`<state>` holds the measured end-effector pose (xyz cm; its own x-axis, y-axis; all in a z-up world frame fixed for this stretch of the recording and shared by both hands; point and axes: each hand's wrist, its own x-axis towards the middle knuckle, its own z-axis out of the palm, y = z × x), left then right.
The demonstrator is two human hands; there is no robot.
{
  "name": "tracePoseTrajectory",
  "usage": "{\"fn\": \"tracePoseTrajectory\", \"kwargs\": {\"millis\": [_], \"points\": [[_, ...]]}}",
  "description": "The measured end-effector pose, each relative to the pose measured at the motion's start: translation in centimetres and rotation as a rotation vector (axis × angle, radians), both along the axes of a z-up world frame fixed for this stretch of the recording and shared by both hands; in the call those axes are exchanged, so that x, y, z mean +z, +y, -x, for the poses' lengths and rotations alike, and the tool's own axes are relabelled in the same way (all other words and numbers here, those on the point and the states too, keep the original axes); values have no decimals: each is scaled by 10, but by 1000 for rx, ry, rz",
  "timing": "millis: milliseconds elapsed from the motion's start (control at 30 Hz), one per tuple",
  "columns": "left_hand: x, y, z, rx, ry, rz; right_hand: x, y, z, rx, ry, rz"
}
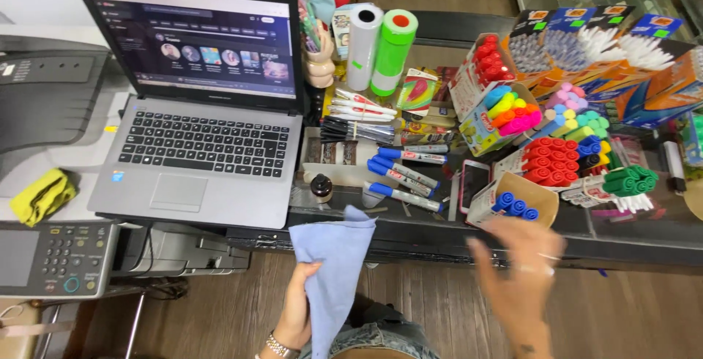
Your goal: Organize markers and stationery items on a service counter and wipe the surface with a cloth.
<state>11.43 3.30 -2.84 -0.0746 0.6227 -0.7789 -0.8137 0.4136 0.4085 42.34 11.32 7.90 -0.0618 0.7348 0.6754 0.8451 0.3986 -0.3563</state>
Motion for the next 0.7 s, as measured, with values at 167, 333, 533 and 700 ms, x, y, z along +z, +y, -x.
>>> {"fn": "tracePoseTrajectory", "kwargs": {"millis": [167,333,533,700], "points": [[-4,-11,2,71,-171,0,-58,46,56,337,-293,153],[0,-14,7,46,-228,-26,-99,62,58,150,-484,188],[25,-4,6,-65,-343,2,-101,62,61,82,-546,182],[63,12,-1,-137,-400,-74,-81,8,65,1,-110,565]]}}
